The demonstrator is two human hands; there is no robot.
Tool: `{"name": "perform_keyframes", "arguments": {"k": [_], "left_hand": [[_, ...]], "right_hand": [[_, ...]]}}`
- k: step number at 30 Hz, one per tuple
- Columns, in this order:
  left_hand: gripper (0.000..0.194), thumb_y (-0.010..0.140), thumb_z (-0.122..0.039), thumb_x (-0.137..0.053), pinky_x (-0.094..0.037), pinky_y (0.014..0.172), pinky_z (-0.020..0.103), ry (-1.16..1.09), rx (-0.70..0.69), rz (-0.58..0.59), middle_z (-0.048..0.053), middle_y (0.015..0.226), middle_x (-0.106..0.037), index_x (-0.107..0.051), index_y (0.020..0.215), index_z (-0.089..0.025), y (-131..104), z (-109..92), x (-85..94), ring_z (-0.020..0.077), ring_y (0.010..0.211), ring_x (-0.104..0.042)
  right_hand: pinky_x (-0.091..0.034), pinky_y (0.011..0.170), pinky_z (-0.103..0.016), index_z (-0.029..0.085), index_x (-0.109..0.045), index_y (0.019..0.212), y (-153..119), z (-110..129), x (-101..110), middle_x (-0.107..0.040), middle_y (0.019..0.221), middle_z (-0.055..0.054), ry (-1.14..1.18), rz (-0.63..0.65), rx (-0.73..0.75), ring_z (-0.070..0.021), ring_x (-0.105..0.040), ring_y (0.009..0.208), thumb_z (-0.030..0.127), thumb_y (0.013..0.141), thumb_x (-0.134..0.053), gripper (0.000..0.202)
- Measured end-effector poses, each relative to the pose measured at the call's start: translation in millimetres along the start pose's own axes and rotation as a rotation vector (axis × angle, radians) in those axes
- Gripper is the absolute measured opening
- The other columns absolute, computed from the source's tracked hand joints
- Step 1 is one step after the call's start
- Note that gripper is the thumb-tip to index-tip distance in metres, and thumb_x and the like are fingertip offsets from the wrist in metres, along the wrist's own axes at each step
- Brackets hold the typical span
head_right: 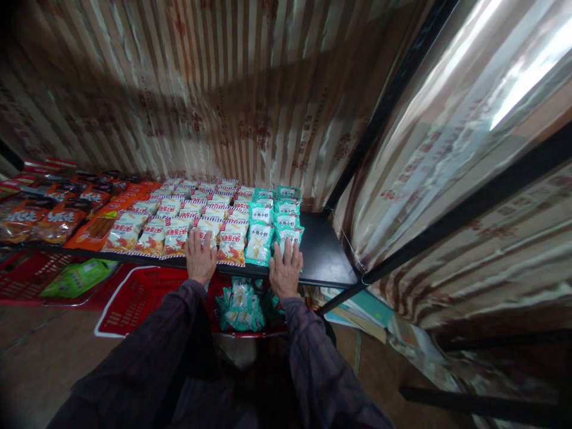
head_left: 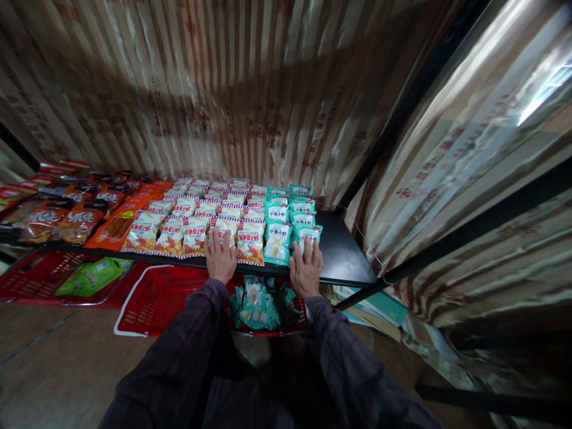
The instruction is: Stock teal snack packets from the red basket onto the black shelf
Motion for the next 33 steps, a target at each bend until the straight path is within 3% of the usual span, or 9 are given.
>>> {"name": "perform_keyframes", "arguments": {"k": [6,9,14,17,20,25,33], "left_hand": [[0.053,0.089,-0.032,-0.041,-0.014,0.111,0.057,0.019,-0.021,-0.003,0.018,0.152,-0.020,-0.037,0.139,-0.014,-1.9,0.6,1.8,0.0300,0.142,-0.006],[0.054,0.089,-0.033,-0.042,-0.013,0.111,0.058,0.012,-0.039,-0.022,0.017,0.152,-0.018,-0.038,0.139,-0.015,-3.6,1.4,2.2,0.0304,0.142,-0.004],[0.050,0.088,-0.032,-0.044,-0.014,0.112,0.056,0.002,-0.090,-0.032,0.013,0.153,-0.018,-0.043,0.136,-0.020,0.5,-0.9,5.2,0.0294,0.142,-0.005],[0.048,0.088,-0.031,-0.044,-0.016,0.112,0.055,0.008,-0.091,-0.029,0.012,0.153,-0.018,-0.044,0.135,-0.020,5.7,-0.6,6.4,0.0290,0.142,-0.005],[0.048,0.089,-0.031,-0.043,-0.017,0.112,0.054,-0.001,-0.107,-0.006,0.012,0.152,-0.021,-0.045,0.135,-0.020,9.4,1.8,4.8,0.0285,0.142,-0.008],[0.048,0.089,-0.030,-0.043,-0.018,0.112,0.053,-0.019,-0.134,0.013,0.013,0.152,-0.022,-0.044,0.135,-0.019,10.4,6.0,1.3,0.0284,0.141,-0.013],[0.050,0.089,-0.030,-0.043,-0.017,0.112,0.053,-0.028,-0.138,0.003,0.013,0.152,-0.021,-0.041,0.137,-0.019,8.7,5.7,0.4,0.0285,0.141,-0.012]], "right_hand": [[-0.019,0.107,-0.057,0.024,-0.036,0.140,-2.4,0.0,4.1,-0.012,0.155,-0.008,-0.008,0.000,-0.009,-0.0327,-0.004,0.142,0.028,0.091,-0.041,0.050],[-0.017,0.108,-0.058,0.026,-0.035,0.141,-3.2,11.0,10.7,-0.009,0.156,-0.007,0.014,0.010,0.029,-0.0339,-0.005,0.141,0.027,0.090,-0.044,0.051],[-0.019,0.110,-0.052,0.024,-0.040,0.138,8.2,64.6,14.8,-0.009,0.156,-0.007,0.131,0.077,0.193,-0.0321,-0.006,0.142,0.024,0.089,-0.046,0.049],[-0.021,0.110,-0.051,0.025,-0.041,0.138,19.3,98.6,6.5,-0.015,0.155,-0.007,0.184,0.111,0.242,-0.0303,-0.006,0.142,0.023,0.090,-0.046,0.048],[-0.020,0.110,-0.052,0.025,-0.034,0.141,27.1,117.2,-6.3,-0.021,0.153,-0.009,0.188,0.151,0.243,-0.0289,-0.009,0.142,0.025,0.090,-0.045,0.052],[-0.019,0.110,-0.050,0.022,-0.029,0.143,29.7,121.8,-19.6,-0.023,0.152,-0.012,0.170,0.178,0.208,-0.0270,-0.014,0.141,0.025,0.090,-0.045,0.055],[-0.017,0.112,-0.049,0.021,-0.032,0.142,32.4,122.8,-17.1,-0.023,0.152,-0.011,0.152,0.192,0.204,-0.0261,-0.015,0.141,0.025,0.091,-0.043,0.052]]}}
Point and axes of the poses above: each hand's wrist, its own y-axis towards the middle knuckle, its own x-axis out of the back of the hand, z = x × y, the point moved 2 cm from there along y, towards the middle knuckle
